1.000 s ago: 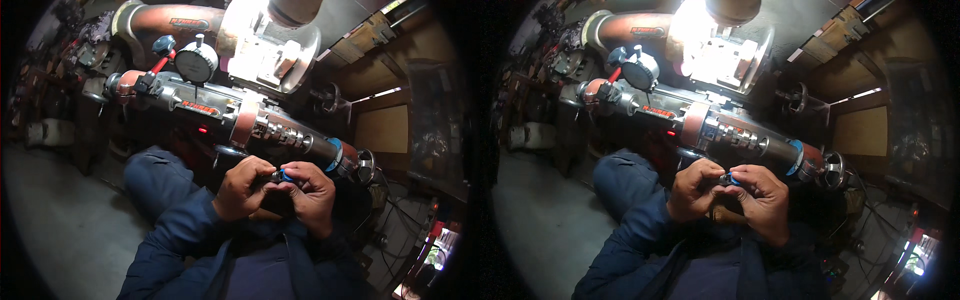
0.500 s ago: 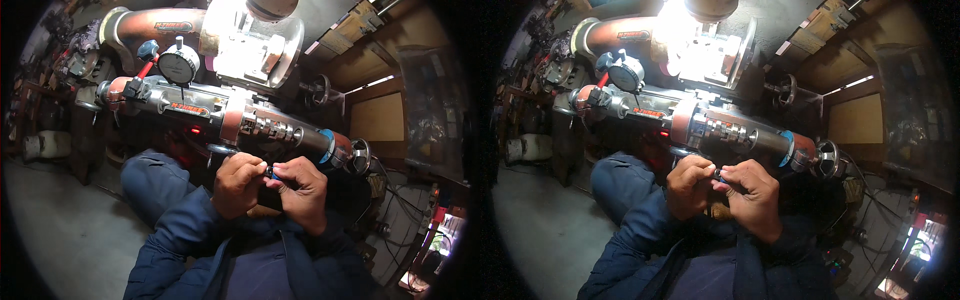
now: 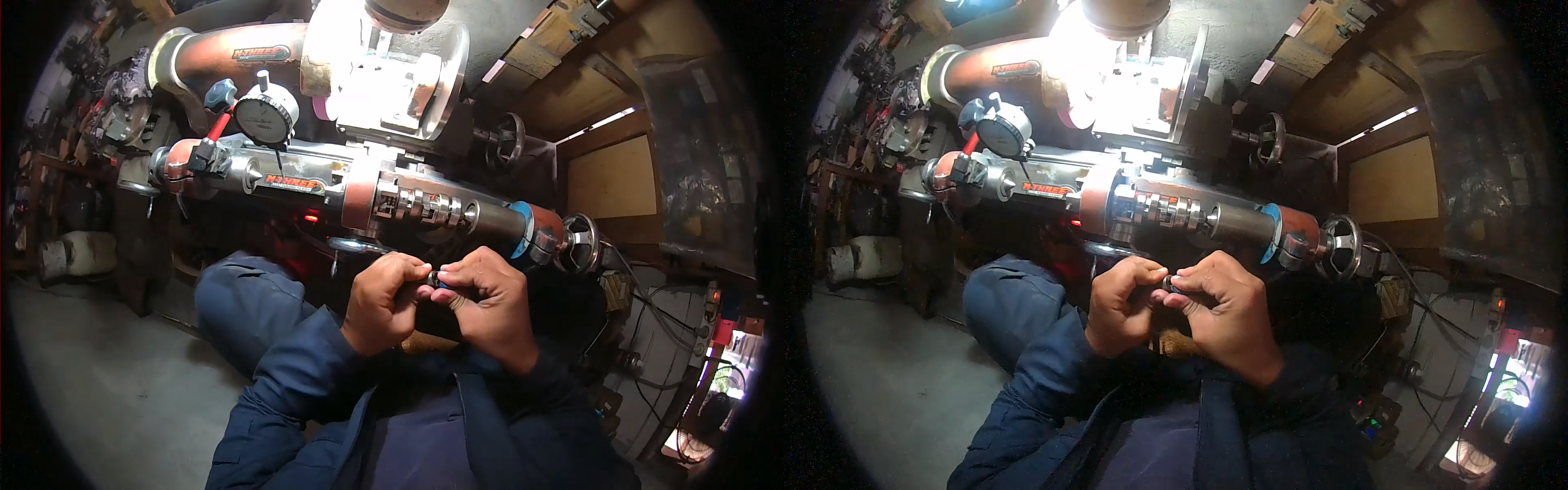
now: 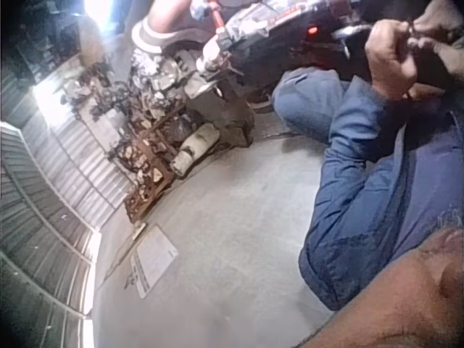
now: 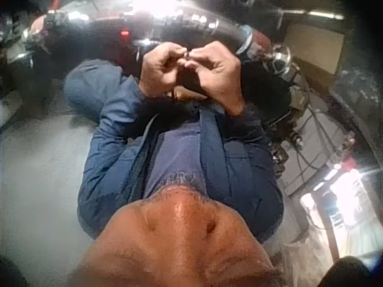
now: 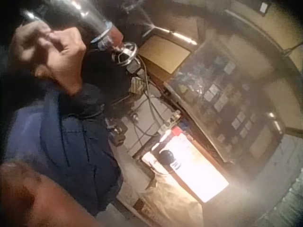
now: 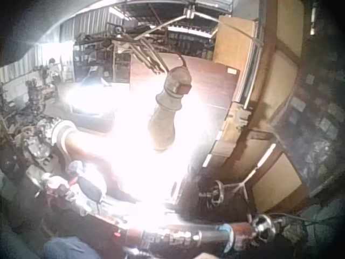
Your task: The person works on a metal engine component using a lathe-like machine, adjusting a dial indicator, turning a handwheel, and then holding a smaller metal part to screw a blue cap onto it.
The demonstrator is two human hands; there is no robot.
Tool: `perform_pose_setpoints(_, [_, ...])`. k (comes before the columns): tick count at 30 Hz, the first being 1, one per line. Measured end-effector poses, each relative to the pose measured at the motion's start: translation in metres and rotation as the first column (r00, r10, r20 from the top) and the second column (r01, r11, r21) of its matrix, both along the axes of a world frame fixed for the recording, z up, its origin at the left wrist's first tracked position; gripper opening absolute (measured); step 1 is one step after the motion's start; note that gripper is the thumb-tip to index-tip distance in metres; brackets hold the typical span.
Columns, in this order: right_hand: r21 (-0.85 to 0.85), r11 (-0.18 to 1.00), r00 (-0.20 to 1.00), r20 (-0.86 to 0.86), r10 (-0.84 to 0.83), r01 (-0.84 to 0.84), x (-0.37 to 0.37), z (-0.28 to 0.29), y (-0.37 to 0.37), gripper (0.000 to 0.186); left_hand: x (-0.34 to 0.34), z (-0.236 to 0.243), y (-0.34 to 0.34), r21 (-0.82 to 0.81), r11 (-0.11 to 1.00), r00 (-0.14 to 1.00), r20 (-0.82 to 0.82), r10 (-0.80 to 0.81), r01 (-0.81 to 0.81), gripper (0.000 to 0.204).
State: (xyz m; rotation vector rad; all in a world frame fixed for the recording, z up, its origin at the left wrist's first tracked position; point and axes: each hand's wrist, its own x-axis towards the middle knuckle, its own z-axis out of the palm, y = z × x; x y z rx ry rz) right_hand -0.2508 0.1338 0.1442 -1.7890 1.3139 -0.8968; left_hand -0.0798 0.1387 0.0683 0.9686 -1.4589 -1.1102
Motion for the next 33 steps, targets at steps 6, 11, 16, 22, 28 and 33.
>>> perform_pose_setpoints(6, [0.075,0.987,0.976,0.177,0.128,-0.143,-0.011,-0.005,-0.006,0.024,0.003,0.004,0.001,0.018,0.998,0.998,-0.006,-0.065,0.066,0.016])
perform_pose_setpoints(11, [0.073,0.947,0.944,0.128,0.303,-0.313,-0.027,0.001,-0.019,0.024,0.002,-0.003,0.007,0.467,0.76,0.814,-0.564,-0.138,0.452,0.013])
perform_pose_setpoints(16, [0.062,0.996,0.997,0.047,0.062,-0.065,-0.007,-0.003,0.002,0.024,-0.006,0.001,0.004,0.075,0.996,0.999,-0.029,-0.034,0.036,0.014])
perform_pose_setpoints(22, [0.03,0.997,0.991,0.114,0.069,-0.072,-0.013,0.002,-0.003,0.025,-0.003,0.005,0.008,0.007,0.999,0.998,-0.03,-0.052,0.052,0.014])
perform_pose_setpoints(28, [0.145,0.906,0.907,0.208,0.366,-0.399,-0.028,0.006,-0.024,0.023,0.003,-0.004,0.008,0.398,0.672,0.64,-0.754,-0.148,0.625,0.006])
perform_pose_setpoints(33, [0.089,0.987,0.989,0.082,0.124,-0.131,-0.012,0.001,-0.005,0.024,-0.007,0.0,0.008,0.186,0.98,0.991,-0.126,-0.049,0.072,0.015])
